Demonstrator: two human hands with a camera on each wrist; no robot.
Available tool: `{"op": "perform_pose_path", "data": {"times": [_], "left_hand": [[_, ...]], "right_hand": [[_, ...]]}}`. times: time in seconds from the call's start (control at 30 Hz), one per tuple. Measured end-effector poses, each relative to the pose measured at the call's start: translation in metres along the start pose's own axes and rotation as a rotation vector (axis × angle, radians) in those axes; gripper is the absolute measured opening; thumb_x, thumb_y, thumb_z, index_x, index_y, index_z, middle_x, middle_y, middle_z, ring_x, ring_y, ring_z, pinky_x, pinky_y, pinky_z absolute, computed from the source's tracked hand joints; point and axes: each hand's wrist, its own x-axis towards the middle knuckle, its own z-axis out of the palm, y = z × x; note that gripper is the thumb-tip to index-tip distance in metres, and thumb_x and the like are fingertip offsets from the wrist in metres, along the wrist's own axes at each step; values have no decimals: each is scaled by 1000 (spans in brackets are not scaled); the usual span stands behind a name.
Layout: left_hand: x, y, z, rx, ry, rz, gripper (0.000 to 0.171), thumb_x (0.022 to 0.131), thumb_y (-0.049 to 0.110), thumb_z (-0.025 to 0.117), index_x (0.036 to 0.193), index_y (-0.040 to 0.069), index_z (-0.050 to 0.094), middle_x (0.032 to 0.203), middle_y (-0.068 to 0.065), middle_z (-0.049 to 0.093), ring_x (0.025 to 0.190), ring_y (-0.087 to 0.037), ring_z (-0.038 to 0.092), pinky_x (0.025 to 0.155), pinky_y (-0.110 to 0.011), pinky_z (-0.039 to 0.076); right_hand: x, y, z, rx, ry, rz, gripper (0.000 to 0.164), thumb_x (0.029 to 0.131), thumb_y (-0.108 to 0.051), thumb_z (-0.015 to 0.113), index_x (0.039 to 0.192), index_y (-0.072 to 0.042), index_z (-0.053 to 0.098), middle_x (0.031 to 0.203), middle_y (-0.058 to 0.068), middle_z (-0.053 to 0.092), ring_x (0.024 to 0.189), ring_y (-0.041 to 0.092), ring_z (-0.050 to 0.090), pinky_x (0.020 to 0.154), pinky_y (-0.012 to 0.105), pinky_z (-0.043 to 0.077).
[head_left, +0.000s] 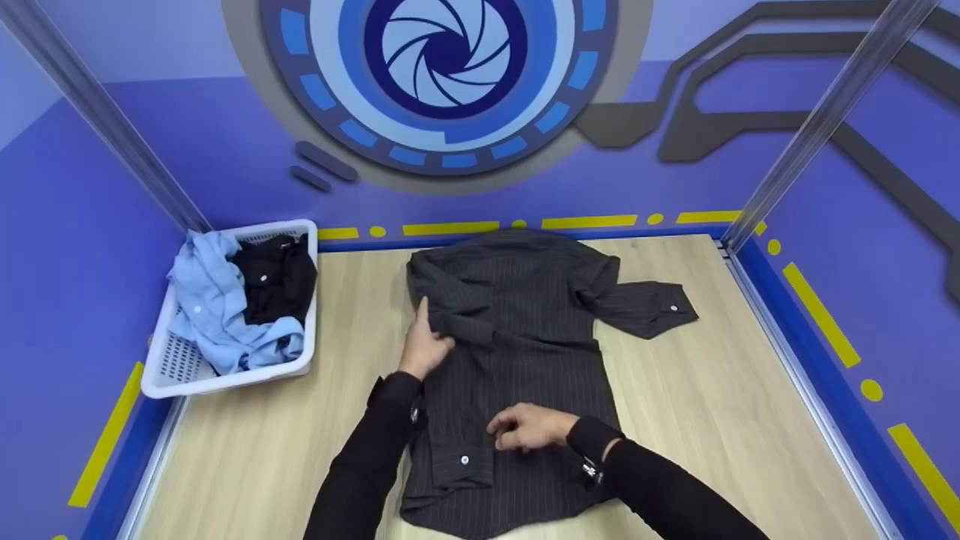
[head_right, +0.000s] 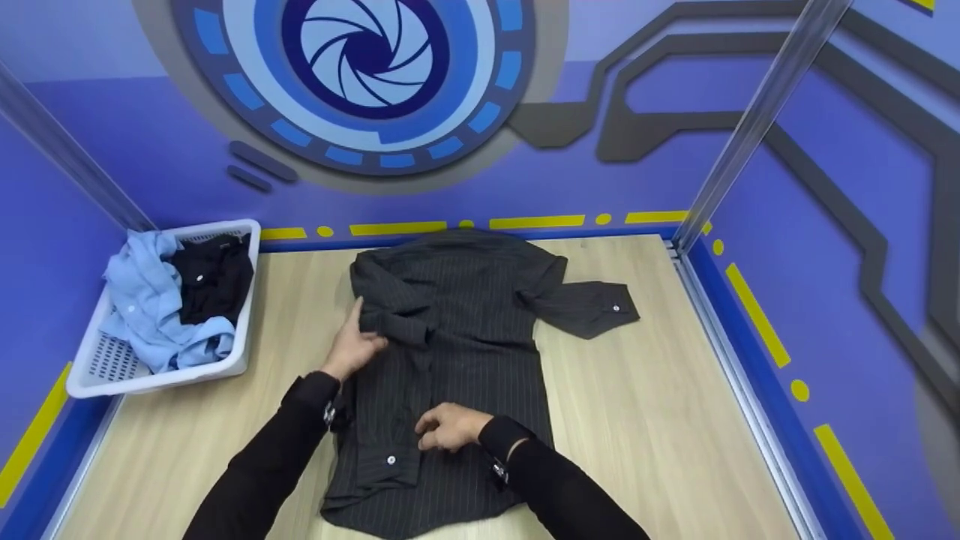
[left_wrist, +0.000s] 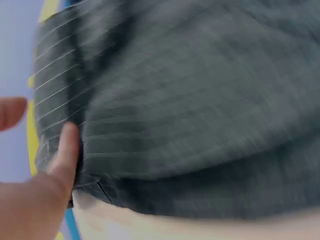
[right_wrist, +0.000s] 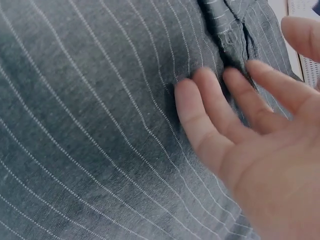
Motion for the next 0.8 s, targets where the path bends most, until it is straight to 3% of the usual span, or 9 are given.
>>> {"op": "perform_pose_path", "data": {"times": [0.1, 0.17, 0.23, 0.3, 0.4, 0.47, 0.57, 0.67, 0.8], "left_hand": [[-21, -6, 6, 311, 74, 144, 86, 81, 1, 70, 152, 6, 24, 150, -32, 25, 132, -44, 41, 101, -51, 43], [-40, -10, 9, 477, 68, 258, 65, 79, 3, 74, 137, 1, 46, 135, -30, 44, 118, -41, 52, 90, -48, 50], [-62, -16, 11, 598, -29, 385, 41, 73, 7, 80, 109, 0, 61, 109, -20, 58, 95, -32, 60, 74, -41, 53], [-83, -22, 12, 711, -208, 471, 36, 66, 19, 86, 89, 7, 62, 88, -7, 56, 77, -22, 56, 63, -36, 49], [-110, -32, 16, 863, -450, 542, 58, 53, 43, 92, 95, 14, 64, 90, -1, 53, 80, -17, 53, 67, -34, 49], [-121, -37, 18, 974, -499, 589, 73, 50, 52, 91, 107, 17, 63, 98, -1, 51, 88, -18, 52, 75, -35, 50], [-127, -39, 17, 1022, -469, 674, 59, 65, 43, 85, 113, 17, 66, 100, -3, 55, 89, -19, 55, 77, -36, 51], [-126, -36, 9, 915, -473, 700, 28, 77, 22, 74, 104, 15, 73, 93, -2, 62, 82, -16, 59, 72, -33, 52], [-124, -29, -3, 735, -563, 664, 16, 80, 12, 67, 92, 15, 77, 83, 5, 66, 70, -7, 57, 65, -24, 50]], "right_hand": [[-3, 1, 1, 39, -35, 19, 31, 88, -17, 66, 116, -5, 67, 87, -1, 66, 77, 12, 60, 70, 40, 56], [-4, 1, 2, 56, -49, 23, 30, 89, -17, 65, 115, -5, 68, 88, 1, 67, 79, 14, 62, 72, 42, 56], [-4, 1, 3, 64, -62, 28, 29, 89, -18, 66, 115, -5, 68, 89, 4, 69, 80, 16, 63, 73, 44, 56], [-4, 1, 4, 61, -69, 31, 27, 90, -19, 65, 113, -5, 69, 90, 7, 70, 80, 19, 65, 72, 43, 56], [-4, 1, 4, 40, -51, 42, 23, 90, -17, 65, 109, -5, 69, 89, 10, 70, 79, 22, 66, 70, 43, 56], [-3, 2, 4, 24, -24, 53, 19, 90, -16, 64, 106, -5, 70, 88, 11, 70, 79, 24, 67, 69, 42, 56], [-3, 3, 4, 12, 12, 66, 16, 89, -15, 65, 102, -6, 70, 87, 10, 70, 79, 23, 67, 67, 40, 56], [-4, 4, 4, 7, 22, 67, 16, 88, -15, 65, 101, -6, 70, 87, 8, 70, 79, 20, 66, 67, 39, 56], [-4, 5, 5, -16, 22, 59, 16, 88, -15, 66, 101, -7, 70, 86, 5, 69, 77, 16, 63, 66, 36, 56]]}}
